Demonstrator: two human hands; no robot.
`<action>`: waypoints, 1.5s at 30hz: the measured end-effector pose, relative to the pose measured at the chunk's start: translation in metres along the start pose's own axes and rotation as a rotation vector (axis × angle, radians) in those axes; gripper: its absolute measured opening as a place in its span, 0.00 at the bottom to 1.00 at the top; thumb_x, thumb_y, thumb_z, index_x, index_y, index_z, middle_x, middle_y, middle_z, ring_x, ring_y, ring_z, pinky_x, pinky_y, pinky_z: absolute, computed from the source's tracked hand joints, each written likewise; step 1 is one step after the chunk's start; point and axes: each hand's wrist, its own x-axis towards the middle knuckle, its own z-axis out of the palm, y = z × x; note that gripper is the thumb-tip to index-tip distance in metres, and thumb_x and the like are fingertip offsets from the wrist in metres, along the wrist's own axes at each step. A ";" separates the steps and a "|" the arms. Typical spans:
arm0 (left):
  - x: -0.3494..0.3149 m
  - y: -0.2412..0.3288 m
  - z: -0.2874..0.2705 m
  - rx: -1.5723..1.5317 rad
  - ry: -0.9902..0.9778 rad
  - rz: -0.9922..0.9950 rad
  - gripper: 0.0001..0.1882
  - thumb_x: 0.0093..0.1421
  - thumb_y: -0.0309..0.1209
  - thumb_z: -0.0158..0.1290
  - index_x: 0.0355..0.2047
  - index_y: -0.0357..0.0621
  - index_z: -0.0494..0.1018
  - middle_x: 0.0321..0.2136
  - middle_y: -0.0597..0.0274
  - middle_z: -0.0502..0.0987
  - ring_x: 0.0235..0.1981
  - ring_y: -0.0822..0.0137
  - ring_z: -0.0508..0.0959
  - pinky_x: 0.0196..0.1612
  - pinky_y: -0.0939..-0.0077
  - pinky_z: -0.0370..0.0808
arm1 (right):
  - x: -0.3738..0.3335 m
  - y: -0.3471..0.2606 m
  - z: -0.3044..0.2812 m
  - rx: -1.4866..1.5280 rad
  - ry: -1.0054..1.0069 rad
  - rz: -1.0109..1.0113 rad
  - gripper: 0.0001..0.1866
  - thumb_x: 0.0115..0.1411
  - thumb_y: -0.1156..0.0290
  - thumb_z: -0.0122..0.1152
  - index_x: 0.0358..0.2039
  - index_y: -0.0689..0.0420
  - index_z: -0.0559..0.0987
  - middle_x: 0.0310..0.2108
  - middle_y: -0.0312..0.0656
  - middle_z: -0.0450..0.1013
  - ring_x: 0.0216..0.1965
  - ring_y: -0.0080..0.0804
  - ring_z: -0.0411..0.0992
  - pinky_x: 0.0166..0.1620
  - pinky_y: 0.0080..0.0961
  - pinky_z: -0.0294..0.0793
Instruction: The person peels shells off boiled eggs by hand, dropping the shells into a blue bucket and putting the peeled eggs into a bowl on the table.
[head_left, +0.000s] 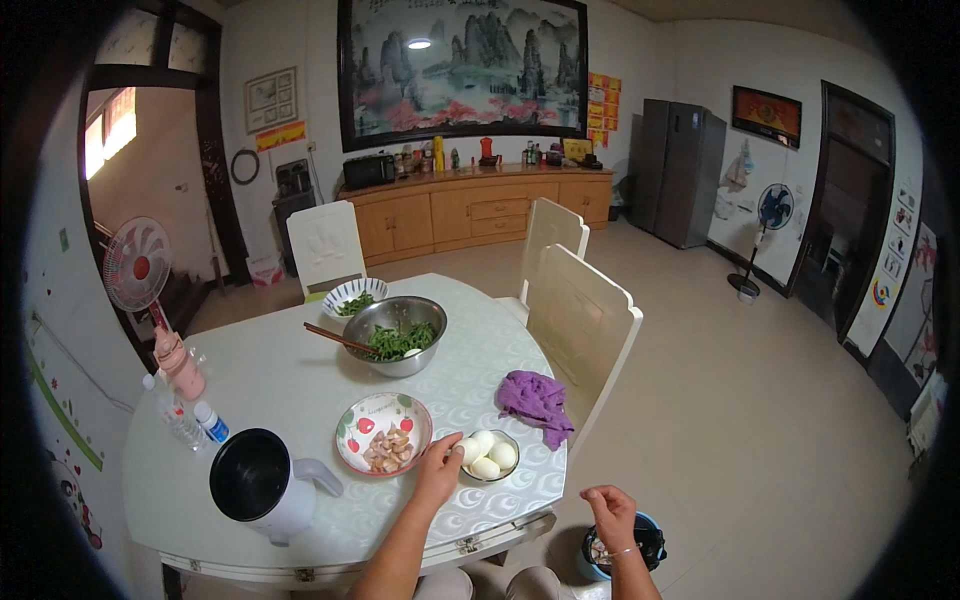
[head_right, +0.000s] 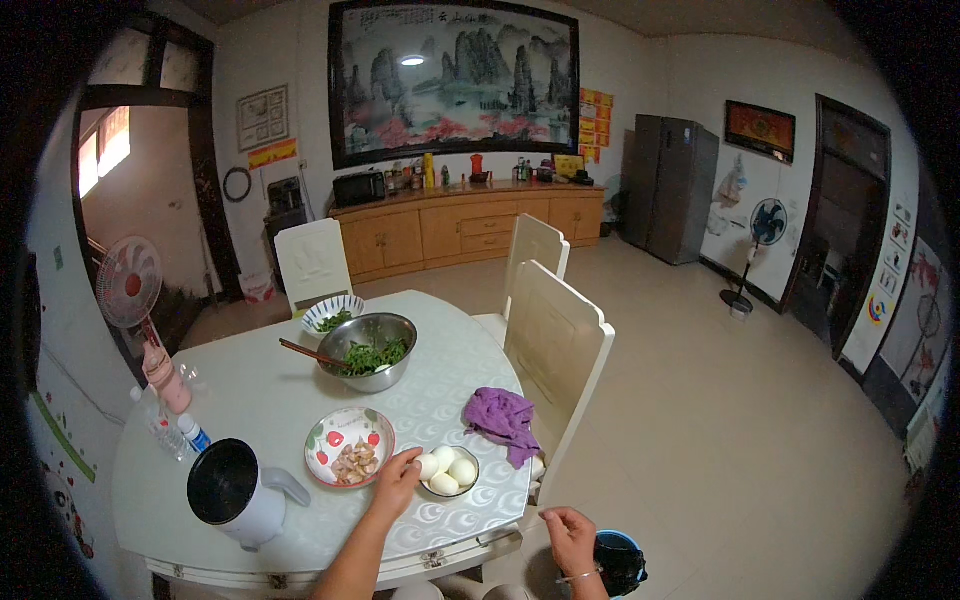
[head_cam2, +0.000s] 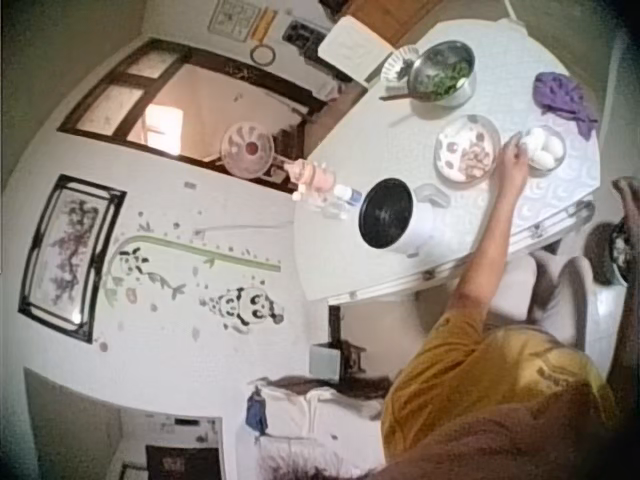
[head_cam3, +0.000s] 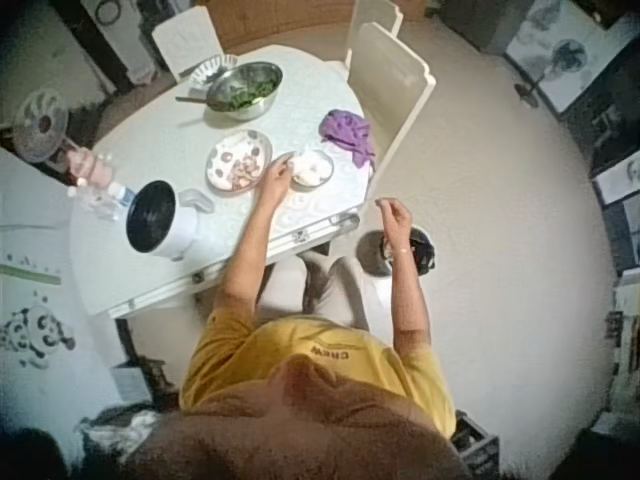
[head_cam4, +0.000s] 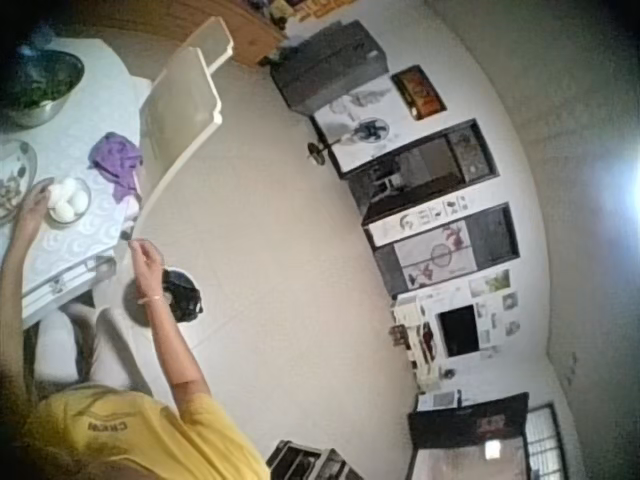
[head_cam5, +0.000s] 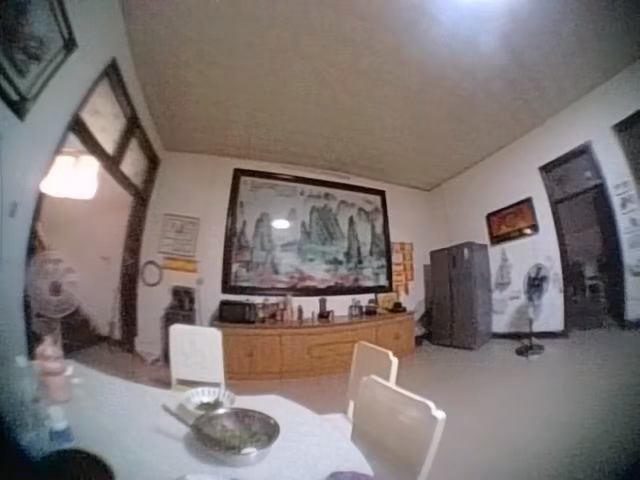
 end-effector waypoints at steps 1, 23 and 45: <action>0.000 0.003 -0.002 -0.001 -0.016 -0.014 0.17 0.59 0.31 0.47 0.48 0.42 0.69 0.37 0.55 0.73 0.29 0.69 0.73 0.34 0.77 0.71 | 0.004 -0.005 0.009 0.076 -0.015 -0.008 0.08 0.57 0.73 0.55 0.27 0.66 0.77 0.27 0.40 0.75 0.30 0.21 0.71 0.37 0.18 0.70; -0.039 0.016 -0.005 -0.325 -0.065 -0.278 0.27 0.57 0.28 0.50 0.57 0.41 0.56 0.40 0.57 0.69 0.32 0.69 0.75 0.26 0.79 0.73 | 0.058 -0.003 0.132 0.707 0.092 0.168 0.31 0.64 0.46 0.34 0.51 0.63 0.66 0.47 0.46 0.67 0.50 0.33 0.65 0.53 0.28 0.62; -0.019 0.013 0.001 -0.333 0.239 -0.229 0.05 0.59 0.26 0.48 0.31 0.36 0.70 0.22 0.63 0.73 0.16 0.77 0.71 0.15 0.85 0.66 | 0.048 0.016 0.122 0.764 0.042 0.170 0.26 0.64 0.49 0.37 0.46 0.61 0.68 0.42 0.46 0.70 0.45 0.32 0.69 0.50 0.27 0.67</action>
